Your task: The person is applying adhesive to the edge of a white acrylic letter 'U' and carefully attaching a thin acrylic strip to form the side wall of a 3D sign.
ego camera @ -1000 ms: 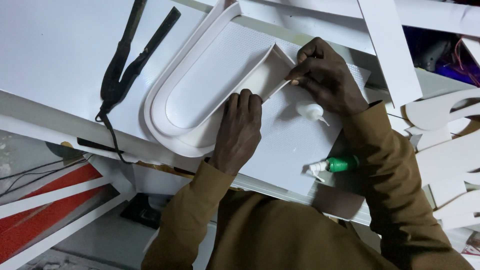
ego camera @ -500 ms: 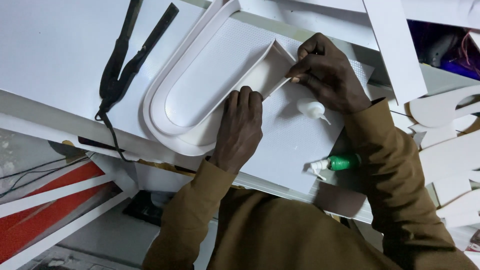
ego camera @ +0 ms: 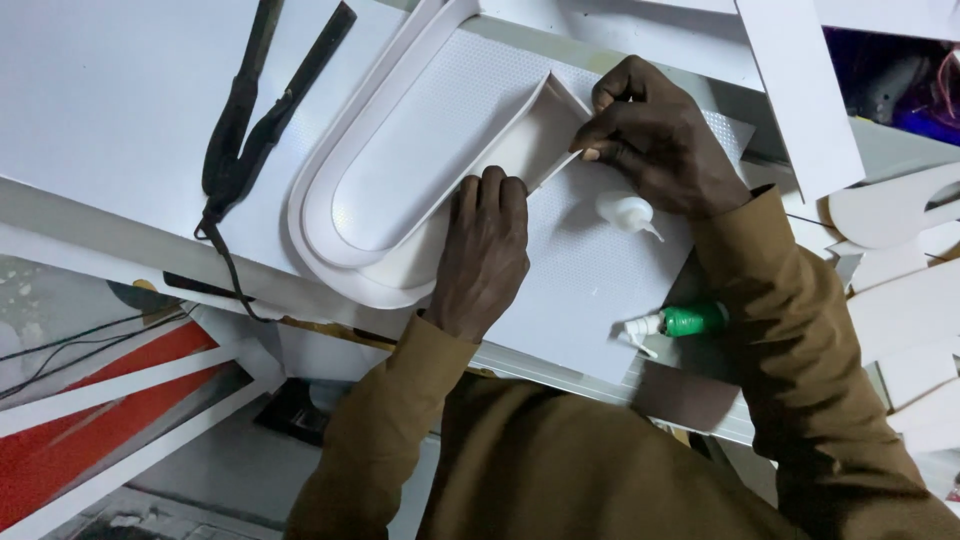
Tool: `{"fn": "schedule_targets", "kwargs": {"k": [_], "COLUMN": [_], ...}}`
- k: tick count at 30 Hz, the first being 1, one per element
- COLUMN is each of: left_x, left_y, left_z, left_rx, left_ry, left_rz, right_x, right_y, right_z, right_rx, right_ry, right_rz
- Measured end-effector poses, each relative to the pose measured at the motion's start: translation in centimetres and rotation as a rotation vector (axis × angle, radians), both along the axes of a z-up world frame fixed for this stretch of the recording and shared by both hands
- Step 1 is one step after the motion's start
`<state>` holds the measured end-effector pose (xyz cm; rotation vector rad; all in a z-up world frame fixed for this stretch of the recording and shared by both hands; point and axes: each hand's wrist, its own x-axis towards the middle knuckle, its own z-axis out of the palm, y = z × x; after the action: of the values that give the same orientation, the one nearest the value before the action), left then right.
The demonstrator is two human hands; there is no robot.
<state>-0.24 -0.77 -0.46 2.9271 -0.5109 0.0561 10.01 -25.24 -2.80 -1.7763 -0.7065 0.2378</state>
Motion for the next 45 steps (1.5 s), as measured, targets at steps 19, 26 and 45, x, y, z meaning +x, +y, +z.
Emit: {"fn": "schedule_targets", "kwargs": {"k": [19,26,45], "left_x": [-0.1,-0.1,0.2], "left_y": [-0.6,-0.5,0.1], "left_z": [-1.8,-2.1,0.7], "left_rx": [-0.006,-0.009,0.088], "left_ry": [-0.054,-0.08,-0.039], "left_rz": [0.179,0.181,0.047], "right_x": [3.7,3.5,-12.6], "right_y": [2.2,-2.3,9.5], "right_z": [0.2,2.4,3.5], "right_rx": [-0.01,0.138,0.78], "right_ry": [-0.08,0.117,1.076], "right_rz": [0.13,-0.001,-0.335]}}
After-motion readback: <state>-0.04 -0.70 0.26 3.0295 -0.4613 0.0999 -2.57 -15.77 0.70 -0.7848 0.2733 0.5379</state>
